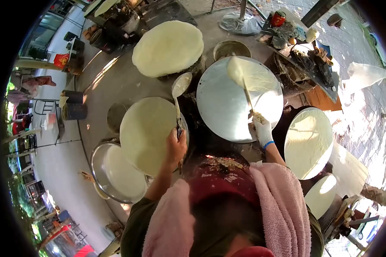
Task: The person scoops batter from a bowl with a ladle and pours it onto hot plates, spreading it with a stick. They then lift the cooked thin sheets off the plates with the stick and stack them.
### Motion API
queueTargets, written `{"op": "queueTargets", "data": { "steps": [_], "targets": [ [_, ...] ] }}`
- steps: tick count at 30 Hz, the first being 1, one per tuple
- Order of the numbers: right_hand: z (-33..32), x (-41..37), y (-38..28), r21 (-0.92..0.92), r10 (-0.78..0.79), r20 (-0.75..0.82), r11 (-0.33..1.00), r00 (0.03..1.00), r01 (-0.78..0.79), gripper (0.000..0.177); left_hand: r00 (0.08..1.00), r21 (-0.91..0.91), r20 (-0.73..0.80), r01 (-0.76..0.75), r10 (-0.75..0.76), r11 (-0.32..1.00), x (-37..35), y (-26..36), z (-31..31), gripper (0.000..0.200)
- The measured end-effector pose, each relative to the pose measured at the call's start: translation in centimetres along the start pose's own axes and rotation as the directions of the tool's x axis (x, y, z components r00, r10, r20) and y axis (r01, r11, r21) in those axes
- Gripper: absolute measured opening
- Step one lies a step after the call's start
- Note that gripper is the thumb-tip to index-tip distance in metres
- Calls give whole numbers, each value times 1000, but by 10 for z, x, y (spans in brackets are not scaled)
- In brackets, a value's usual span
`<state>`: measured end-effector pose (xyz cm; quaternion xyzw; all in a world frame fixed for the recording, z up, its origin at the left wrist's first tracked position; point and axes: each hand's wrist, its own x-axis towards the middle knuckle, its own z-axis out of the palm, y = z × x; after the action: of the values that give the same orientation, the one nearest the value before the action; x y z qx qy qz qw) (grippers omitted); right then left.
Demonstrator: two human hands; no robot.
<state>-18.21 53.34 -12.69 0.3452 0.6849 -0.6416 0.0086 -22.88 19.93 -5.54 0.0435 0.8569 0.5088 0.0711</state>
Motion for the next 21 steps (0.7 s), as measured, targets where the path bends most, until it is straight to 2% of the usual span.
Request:
{"op": "queueTargets", "data": {
  "steps": [1, 2, 4, 5, 6, 7, 8, 9, 10, 11, 12, 14, 15, 16, 18, 20, 21],
  "targets": [
    [-6, 10, 7, -93, -4, 51, 996, 999, 9, 27, 985, -41, 44, 168, -166, 985, -4, 15, -2, 20],
    [-15, 7, 1, 295, 3, 203, 953, 979, -64, 24, 941, -76, 92, 334, -327, 940, -7, 27, -4, 22],
    [-50, 3, -33, 43, 87, 58, 995, 995, -90, 19, 920, -75, 101, 385, -378, 920, -16, 38, -5, 22],
    [-67, 13, -28, 27, 7, 32, 1000, 999, -8, 17, 902, -78, 122, 424, -413, 902, -17, 41, -3, 23],
    [-82, 24, -19, 12, -75, 6, 997, 997, 75, 16, 903, -83, 103, 425, -417, 901, -20, 36, 2, 23],
    [-88, 36, -5, -128, -14, 52, 992, 999, 20, 17, 968, 10, -5, 253, -253, 968, -26, 23, 8, 24],
    [-84, 53, 28, 24, -5, 215, 1000, 977, -1, 17, 993, 122, -93, 80, -69, 989, -31, 16, 14, 24],
    [-68, 39, -1, 28, 74, 262, 996, 962, -84, 16, 992, 121, -107, 85, -72, 989, -34, 17, 19, 24],
    [-46, 17, -39, 24, 155, 309, 985, 938, -170, 15, 980, 66, -106, 179, -171, 982, -38, 18, 23, 25],
    [-38, 13, -51, -77, 184, 331, 983, 925, -168, 18, 958, 13, -99, 273, -271, 962, -44, 19, 26, 25],
    [-40, 19, -48, -80, 185, 345, 983, 920, -167, 18, 954, 16, -113, 280, -277, 960, -49, 19, 28, 25],
    [-57, 37, -37, -111, 11, 371, 993, 929, 33, 24, 965, 83, -122, 245, -234, 966, -57, 17, 31, 24],
    [-75, 52, -35, -103, 53, 314, 994, 948, -22, 28, 962, 85, -127, 255, -243, 963, -60, 20, 32, 24],
    [-93, 76, -25, -157, 2, 274, 987, 962, 42, 25, 962, 130, -169, 238, -215, 962, -63, 22, 33, 24],
    [-111, 108, -20, -60, -23, 395, 997, 918, 51, 23, 962, 179, -189, 230, -196, 957, -73, 16, 33, 24],
    [-96, 98, -40, -292, 118, 474, 956, 873, 29, 21, 950, 155, -169, 288, -262, 945, -81, -7, 35, 24],
    [-81, 66, -77, -279, 179, 486, 959, 855, -43, 21, 963, 125, -203, 204, -177, 971, -81, 1, 38, 18]
  ]
}}
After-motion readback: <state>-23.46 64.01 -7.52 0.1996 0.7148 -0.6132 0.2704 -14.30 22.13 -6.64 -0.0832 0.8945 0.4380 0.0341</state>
